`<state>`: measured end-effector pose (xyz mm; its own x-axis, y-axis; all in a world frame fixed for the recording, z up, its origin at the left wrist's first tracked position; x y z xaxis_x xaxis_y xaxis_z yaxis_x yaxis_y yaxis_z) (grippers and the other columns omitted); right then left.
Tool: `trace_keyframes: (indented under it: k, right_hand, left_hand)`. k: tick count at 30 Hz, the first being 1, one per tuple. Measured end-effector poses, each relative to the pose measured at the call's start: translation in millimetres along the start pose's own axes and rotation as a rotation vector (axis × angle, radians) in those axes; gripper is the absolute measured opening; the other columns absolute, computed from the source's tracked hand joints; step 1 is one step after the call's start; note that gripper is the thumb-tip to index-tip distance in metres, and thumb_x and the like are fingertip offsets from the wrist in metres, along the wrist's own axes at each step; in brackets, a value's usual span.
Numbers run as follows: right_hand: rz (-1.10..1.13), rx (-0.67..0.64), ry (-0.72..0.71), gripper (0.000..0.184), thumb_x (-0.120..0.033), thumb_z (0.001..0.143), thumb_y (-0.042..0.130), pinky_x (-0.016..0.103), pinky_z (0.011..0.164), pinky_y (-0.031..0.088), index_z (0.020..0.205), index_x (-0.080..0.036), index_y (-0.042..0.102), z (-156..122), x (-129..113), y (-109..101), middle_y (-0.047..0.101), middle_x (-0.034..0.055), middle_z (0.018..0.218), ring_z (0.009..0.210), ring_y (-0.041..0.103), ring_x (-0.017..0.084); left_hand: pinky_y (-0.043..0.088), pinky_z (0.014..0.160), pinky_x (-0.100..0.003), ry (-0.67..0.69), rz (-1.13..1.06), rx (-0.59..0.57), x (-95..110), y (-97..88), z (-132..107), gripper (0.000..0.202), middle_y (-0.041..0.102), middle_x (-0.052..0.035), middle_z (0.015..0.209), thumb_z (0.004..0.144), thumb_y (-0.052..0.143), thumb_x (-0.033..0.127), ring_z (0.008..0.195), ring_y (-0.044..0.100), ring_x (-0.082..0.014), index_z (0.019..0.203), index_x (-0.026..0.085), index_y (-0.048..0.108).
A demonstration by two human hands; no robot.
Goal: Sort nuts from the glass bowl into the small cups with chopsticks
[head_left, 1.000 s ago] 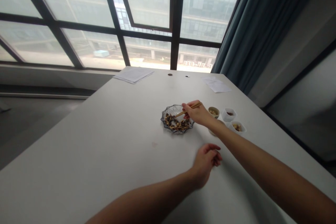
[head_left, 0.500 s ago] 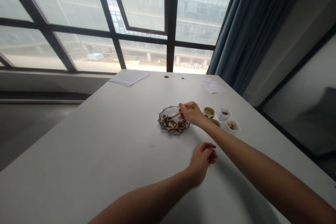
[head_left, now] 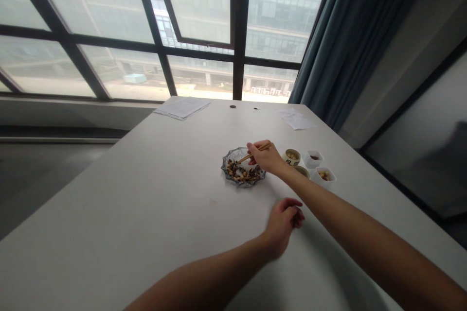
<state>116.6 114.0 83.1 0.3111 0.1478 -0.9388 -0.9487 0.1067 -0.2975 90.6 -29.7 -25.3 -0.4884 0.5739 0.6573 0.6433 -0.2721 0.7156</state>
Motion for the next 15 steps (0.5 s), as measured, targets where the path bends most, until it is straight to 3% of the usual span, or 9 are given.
trace_keyframes:
  k: [8,15]
  right_hand:
    - [-0.038,0.026,-0.05,0.058,-0.07,0.088,0.057,0.023,0.039,0.047,0.067,-0.016,0.064,0.3,2.5,2.8,0.065,0.0062,0.051,0.046,0.068,0.02]
    - [-0.12,0.083,-0.168,0.062,-0.073,0.093,0.048,0.023,0.042,0.042,0.067,-0.018,0.062,-6.4,3.2,6.1,0.059,0.0018,0.047,0.04,0.06,0.016]
  left_hand:
    - [0.032,0.056,-0.026,0.008,-0.005,-0.001,-1.8,-2.1,1.6,0.021,0.061,0.0001,0.064,0.067,0.064,0.019,0.056,0.052,-0.0103,0.087,0.015,0.06]
    - [0.029,0.054,-0.026,0.027,-0.002,-0.023,-1.4,-1.6,2.5,0.022,0.06,0.0001,0.065,0.067,0.065,0.018,0.055,0.051,-0.01,0.088,0.013,0.06]
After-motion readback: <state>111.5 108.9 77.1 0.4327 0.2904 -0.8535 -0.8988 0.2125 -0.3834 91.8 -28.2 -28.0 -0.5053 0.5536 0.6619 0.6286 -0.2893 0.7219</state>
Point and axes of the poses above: each hand's wrist, its own z-axis towards the middle knuckle, its own y-axis out of the palm, x = y × z, the point moved 1 cm from there along z, towards the middle knuckle
